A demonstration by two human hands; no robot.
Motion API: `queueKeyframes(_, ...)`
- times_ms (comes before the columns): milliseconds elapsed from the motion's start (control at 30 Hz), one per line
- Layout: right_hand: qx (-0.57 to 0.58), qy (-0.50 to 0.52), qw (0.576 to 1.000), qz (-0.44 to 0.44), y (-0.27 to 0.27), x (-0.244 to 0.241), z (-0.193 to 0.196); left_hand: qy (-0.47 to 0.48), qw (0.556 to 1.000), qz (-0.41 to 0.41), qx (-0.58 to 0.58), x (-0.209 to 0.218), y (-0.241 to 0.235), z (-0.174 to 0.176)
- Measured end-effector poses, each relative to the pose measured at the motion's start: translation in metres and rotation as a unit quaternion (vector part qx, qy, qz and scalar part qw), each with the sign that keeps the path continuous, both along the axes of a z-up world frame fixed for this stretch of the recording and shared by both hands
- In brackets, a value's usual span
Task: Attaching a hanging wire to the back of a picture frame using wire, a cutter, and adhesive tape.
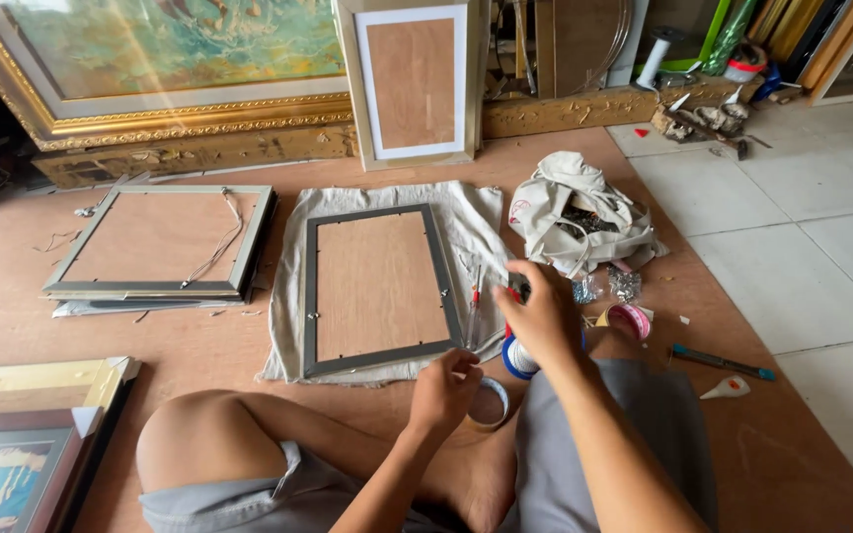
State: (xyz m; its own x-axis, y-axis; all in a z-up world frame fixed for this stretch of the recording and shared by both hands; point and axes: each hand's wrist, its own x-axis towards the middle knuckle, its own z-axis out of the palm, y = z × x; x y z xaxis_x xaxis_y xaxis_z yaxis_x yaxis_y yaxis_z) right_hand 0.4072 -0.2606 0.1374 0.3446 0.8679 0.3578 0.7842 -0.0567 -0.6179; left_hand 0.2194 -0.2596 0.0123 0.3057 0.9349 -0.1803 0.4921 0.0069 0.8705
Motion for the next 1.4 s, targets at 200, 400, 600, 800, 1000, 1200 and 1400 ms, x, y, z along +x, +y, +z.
queueKeyframes(200,-0.317,-0.04,0.948,0.001,-0.005,0.052,-0.039,0.144,0.987,-0.069,0.011,0.078,0.041,-0.041)
queueKeyframes(400,-0.218,-0.022,0.976,-0.013,0.0,0.056,-0.047,0.106,0.994,0.023,-0.028,0.108,0.016,-0.026)
queueKeyframes(600,0.031,-0.017,0.999,0.008,0.002,0.026,-0.023,-0.223,0.969,0.081,-0.068,0.05,0.043,-0.017)
queueKeyframes(800,0.081,0.051,0.97,0.222,0.018,-0.033,-0.028,-0.226,0.96,0.122,-0.11,-0.068,0.055,0.036)
queueKeyframes(1000,-0.118,-0.065,0.939,0.316,0.001,-0.096,-0.022,-0.132,0.968,0.183,-0.109,-0.158,0.04,0.099)
queueKeyframes(1200,-0.25,-0.083,0.894,0.362,-0.006,-0.103,0.005,-0.193,0.971,0.137,-0.044,-0.19,0.018,0.16)
queueKeyframes(1400,-0.139,0.223,0.883,0.389,0.033,-0.072,-0.061,-0.22,0.971,0.09,0.026,-0.177,0.032,0.172)
